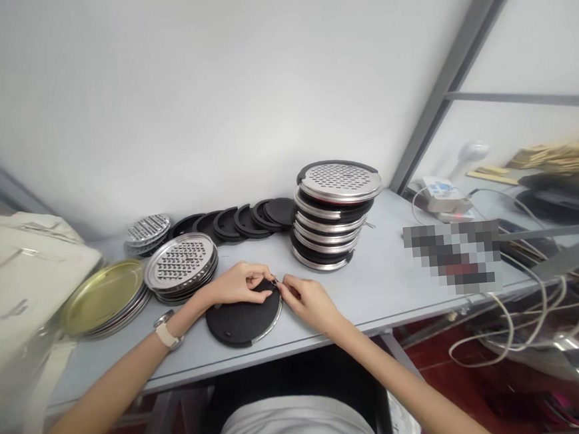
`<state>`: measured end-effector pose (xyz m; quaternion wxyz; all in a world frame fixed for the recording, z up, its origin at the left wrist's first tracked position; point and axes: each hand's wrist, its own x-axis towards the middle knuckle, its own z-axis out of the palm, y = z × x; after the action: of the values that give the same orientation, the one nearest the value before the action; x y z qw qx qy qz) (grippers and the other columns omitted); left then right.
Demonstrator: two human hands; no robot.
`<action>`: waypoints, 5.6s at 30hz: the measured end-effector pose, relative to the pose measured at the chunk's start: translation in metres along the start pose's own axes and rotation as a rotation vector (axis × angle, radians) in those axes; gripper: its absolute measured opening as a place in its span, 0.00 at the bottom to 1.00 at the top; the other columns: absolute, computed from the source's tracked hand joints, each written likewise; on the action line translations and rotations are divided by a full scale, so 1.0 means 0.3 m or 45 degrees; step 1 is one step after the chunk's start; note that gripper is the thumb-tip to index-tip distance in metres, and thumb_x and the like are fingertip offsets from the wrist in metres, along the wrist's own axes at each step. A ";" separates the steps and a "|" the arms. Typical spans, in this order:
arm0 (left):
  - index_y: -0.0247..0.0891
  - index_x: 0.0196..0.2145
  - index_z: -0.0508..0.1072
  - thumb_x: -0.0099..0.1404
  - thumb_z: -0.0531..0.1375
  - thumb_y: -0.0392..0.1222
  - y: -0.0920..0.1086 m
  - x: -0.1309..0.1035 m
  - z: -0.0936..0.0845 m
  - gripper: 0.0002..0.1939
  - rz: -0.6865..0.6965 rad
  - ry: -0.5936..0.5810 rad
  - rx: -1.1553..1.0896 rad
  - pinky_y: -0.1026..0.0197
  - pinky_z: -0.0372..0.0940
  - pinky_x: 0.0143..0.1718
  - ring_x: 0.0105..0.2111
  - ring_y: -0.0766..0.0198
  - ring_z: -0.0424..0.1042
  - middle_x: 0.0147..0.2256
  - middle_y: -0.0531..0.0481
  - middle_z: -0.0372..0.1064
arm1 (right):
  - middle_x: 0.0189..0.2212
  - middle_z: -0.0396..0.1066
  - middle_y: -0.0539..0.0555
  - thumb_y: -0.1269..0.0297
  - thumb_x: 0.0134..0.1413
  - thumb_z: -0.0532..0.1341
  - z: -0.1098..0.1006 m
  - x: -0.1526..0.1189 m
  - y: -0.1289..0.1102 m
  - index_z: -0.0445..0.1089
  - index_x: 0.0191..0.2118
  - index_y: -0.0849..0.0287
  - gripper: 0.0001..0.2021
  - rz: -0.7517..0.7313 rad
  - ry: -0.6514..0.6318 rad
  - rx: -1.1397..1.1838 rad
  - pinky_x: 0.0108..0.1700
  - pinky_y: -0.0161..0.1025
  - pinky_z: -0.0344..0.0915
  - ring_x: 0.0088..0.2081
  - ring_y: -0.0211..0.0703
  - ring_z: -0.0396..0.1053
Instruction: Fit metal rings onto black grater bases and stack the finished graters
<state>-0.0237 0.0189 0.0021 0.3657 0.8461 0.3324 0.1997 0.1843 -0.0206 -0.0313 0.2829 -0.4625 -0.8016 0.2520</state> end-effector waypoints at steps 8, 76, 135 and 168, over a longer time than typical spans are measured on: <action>0.37 0.35 0.70 0.54 0.61 0.40 0.000 -0.001 0.002 0.10 -0.002 0.007 0.032 0.68 0.48 0.24 0.20 0.73 0.49 0.18 0.63 0.49 | 0.20 0.59 0.46 0.61 0.65 0.46 0.008 0.001 0.008 0.59 0.31 0.55 0.12 -0.057 -0.014 -0.150 0.27 0.32 0.52 0.21 0.37 0.58; 0.42 0.45 0.70 0.58 0.59 0.41 0.012 0.007 -0.001 0.15 0.028 -0.027 0.264 0.69 0.52 0.26 0.19 0.72 0.55 0.18 0.63 0.53 | 0.17 0.58 0.46 0.62 0.64 0.47 0.004 0.013 -0.006 0.61 0.28 0.56 0.14 -0.027 -0.014 -0.080 0.26 0.32 0.49 0.20 0.35 0.55; 0.38 0.38 0.70 0.59 0.58 0.43 0.002 0.013 -0.003 0.10 0.032 -0.067 0.169 0.69 0.50 0.26 0.21 0.72 0.53 0.19 0.62 0.52 | 0.18 0.53 0.44 0.61 0.63 0.48 0.006 0.018 0.012 0.56 0.25 0.57 0.14 -0.021 -0.062 -0.005 0.26 0.32 0.47 0.21 0.33 0.52; 0.41 0.43 0.68 0.58 0.59 0.42 0.012 0.013 0.000 0.14 0.015 -0.016 0.230 0.68 0.51 0.25 0.20 0.71 0.55 0.19 0.62 0.53 | 0.19 0.58 0.45 0.59 0.64 0.47 -0.001 0.021 0.007 0.60 0.28 0.57 0.15 -0.038 -0.031 0.045 0.27 0.32 0.51 0.22 0.35 0.56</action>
<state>-0.0194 0.0198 0.0052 0.2887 0.8788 0.3419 0.1654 0.1833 -0.0141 -0.0311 0.2850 -0.4423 -0.8072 0.2674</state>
